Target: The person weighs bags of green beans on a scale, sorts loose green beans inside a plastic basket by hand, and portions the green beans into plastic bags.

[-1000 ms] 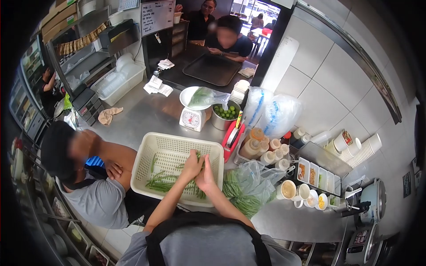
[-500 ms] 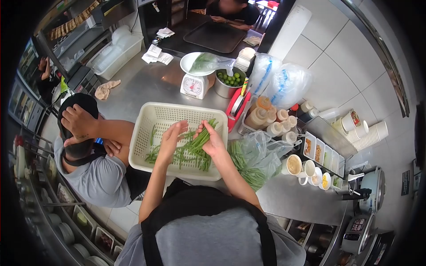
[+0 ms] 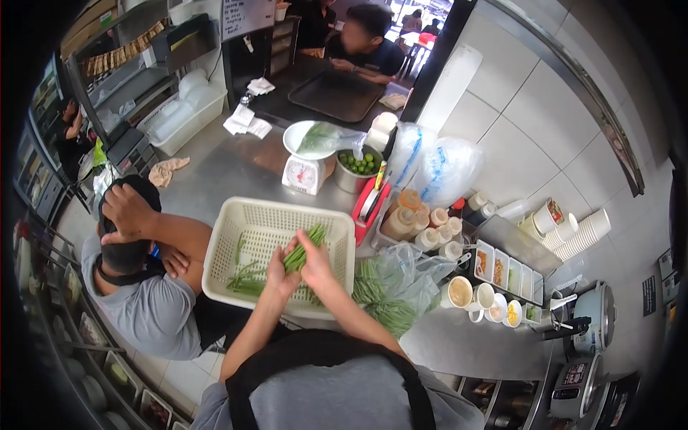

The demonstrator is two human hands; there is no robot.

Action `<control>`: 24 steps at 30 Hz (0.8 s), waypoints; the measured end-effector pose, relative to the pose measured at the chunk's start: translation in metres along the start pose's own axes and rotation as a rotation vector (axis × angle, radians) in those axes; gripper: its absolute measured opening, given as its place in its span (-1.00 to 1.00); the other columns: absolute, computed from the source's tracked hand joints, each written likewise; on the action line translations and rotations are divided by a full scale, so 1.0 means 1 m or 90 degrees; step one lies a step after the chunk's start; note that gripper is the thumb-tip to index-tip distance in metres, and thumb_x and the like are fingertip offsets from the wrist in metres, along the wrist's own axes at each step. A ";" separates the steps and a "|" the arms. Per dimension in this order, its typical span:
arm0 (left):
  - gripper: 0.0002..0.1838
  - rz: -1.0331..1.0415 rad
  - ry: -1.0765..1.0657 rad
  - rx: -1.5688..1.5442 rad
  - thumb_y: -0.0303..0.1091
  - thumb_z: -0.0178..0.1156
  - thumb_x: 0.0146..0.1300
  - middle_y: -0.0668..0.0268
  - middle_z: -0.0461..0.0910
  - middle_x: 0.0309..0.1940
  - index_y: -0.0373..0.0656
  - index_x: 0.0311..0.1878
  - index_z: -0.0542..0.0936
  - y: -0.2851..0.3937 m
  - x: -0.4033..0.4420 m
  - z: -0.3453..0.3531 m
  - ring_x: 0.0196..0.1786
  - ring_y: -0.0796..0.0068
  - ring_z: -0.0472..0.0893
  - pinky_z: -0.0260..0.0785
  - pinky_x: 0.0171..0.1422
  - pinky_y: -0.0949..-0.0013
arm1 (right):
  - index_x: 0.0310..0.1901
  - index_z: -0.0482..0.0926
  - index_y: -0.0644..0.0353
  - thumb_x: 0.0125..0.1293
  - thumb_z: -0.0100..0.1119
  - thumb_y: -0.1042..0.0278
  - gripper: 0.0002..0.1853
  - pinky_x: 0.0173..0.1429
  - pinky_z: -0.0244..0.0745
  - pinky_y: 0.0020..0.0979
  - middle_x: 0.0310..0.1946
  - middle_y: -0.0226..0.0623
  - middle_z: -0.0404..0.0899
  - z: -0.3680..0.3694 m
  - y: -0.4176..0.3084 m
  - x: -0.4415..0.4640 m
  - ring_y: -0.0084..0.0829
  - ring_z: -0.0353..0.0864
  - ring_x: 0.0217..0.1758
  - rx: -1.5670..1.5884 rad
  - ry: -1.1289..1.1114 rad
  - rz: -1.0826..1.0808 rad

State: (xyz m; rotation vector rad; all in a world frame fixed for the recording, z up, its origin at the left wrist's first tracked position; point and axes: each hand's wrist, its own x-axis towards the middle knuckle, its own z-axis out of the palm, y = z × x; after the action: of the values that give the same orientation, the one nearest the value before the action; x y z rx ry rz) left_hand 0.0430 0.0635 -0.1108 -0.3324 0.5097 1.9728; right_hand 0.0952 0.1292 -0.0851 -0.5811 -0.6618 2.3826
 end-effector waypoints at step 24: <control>-0.54 0.050 -0.234 1.548 -0.26 0.15 0.08 -0.06 0.47 -0.07 -0.36 -0.03 0.33 -0.071 0.038 -0.041 -0.09 0.11 0.56 0.40 -0.03 0.16 | -0.25 0.45 0.09 0.24 0.16 0.29 -0.87 -0.23 0.37 -0.39 -0.49 -0.49 0.40 -0.059 -0.044 -0.002 -0.57 0.37 -0.44 -0.003 0.036 -0.138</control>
State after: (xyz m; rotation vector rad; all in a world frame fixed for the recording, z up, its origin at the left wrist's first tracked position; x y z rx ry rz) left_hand 0.0904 0.1004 -0.1775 1.4658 2.0309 0.2946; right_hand 0.1468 0.1779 -0.1054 -0.5477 -0.6697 2.1556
